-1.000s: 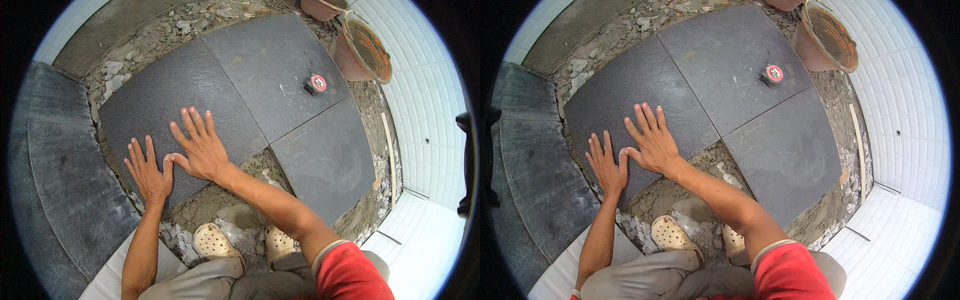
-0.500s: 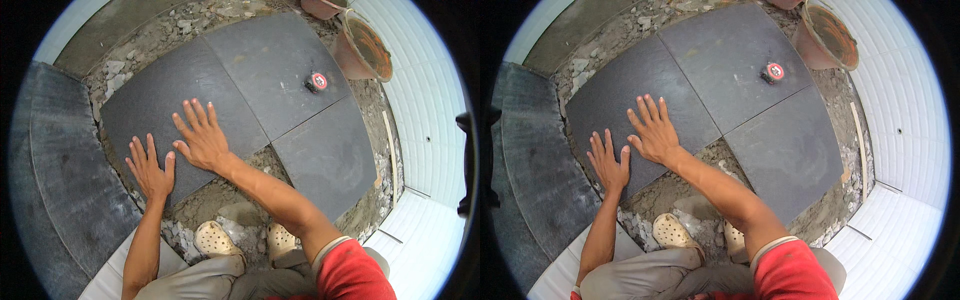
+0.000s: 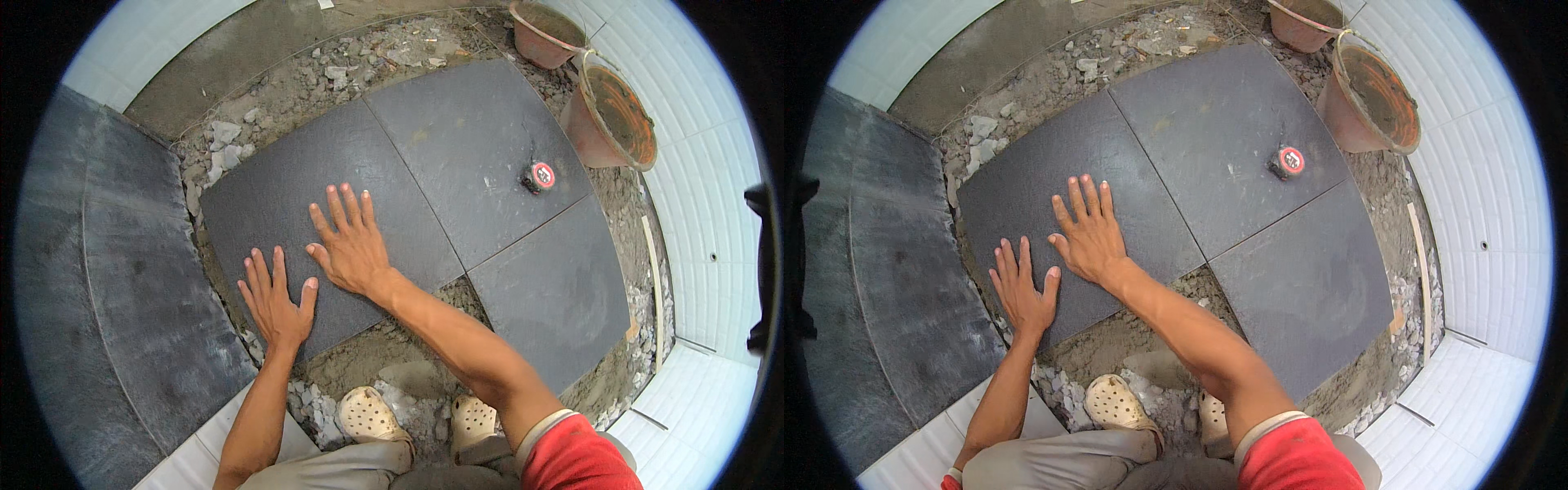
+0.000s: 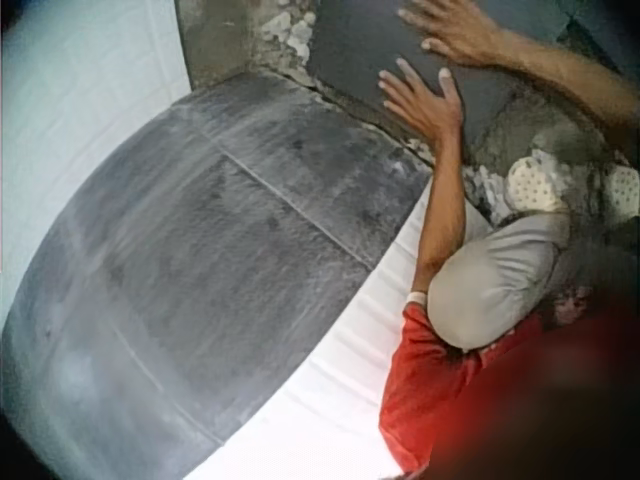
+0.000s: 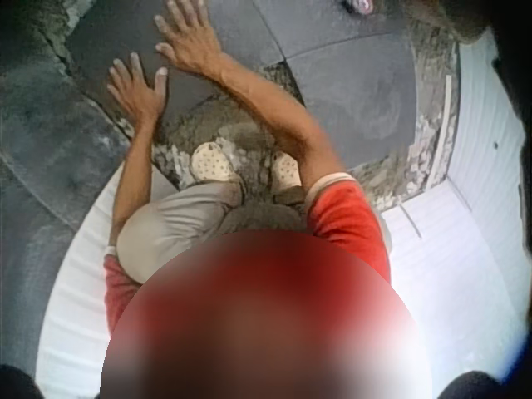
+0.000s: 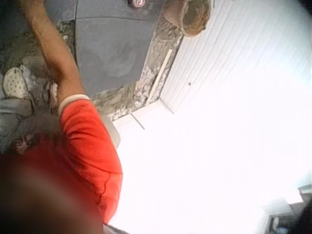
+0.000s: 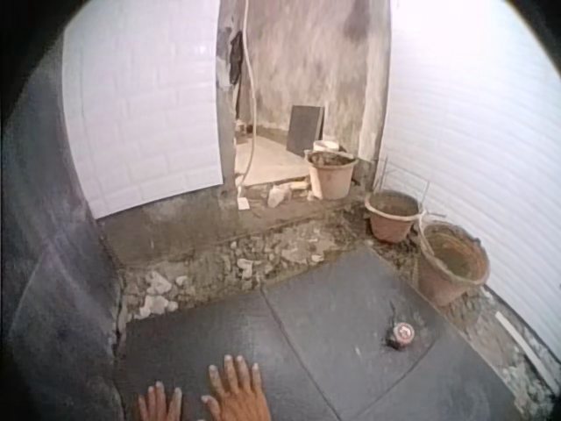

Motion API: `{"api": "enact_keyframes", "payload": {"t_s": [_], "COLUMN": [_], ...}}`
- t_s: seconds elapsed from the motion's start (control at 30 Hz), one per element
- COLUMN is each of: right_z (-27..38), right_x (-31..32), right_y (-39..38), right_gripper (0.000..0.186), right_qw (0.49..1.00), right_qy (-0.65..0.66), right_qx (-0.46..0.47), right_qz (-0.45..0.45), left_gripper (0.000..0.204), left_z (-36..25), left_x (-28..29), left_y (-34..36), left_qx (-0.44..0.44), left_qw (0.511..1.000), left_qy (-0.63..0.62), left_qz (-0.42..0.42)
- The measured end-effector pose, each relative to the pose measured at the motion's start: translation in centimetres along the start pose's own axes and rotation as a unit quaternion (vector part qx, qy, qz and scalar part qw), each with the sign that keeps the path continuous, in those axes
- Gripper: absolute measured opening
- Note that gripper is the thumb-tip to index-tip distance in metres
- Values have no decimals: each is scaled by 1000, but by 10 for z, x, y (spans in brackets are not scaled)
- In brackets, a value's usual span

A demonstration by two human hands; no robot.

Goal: The person spreads cement on the floor and places a dark tile, then uses a rubber mallet to tap it into place. They apply cement to the back of another tile and set it down, tapping it to level the surface.

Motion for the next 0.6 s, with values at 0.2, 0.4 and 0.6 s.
{"api": "enact_keyframes", "payload": {"t_s": [0.2, 0.4, 0.6], "right_z": [-16, -11, -11], "right_x": [16, -22, -7], "right_y": [33, 48, 38], "right_gripper": [72, 76, 75], "right_qw": [993, 999, 998], "right_qy": [3, -39, -4], "right_qx": [-21, -12, -12], "right_qz": [-118, 7, -66], "left_gripper": [80, 82, 82], "left_z": [-2, -4, -3], "left_x": [0, 4, 5], "left_y": [-1, 2, 0], "left_qx": [3, 1, -10], "left_qw": [1000, 1000, 1000], "left_qy": [1, -7, -2], "left_qz": [-4, -6, -10]}}
Point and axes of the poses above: each hand's wrist, its own y-axis towards the middle knuckle, its own x-axis out of the back of the hand, z = x × y, the point moved 8 cm from there along y, towards the middle knuckle, and after that the axes turned 2 degrees about x, right-handed, at the moved point
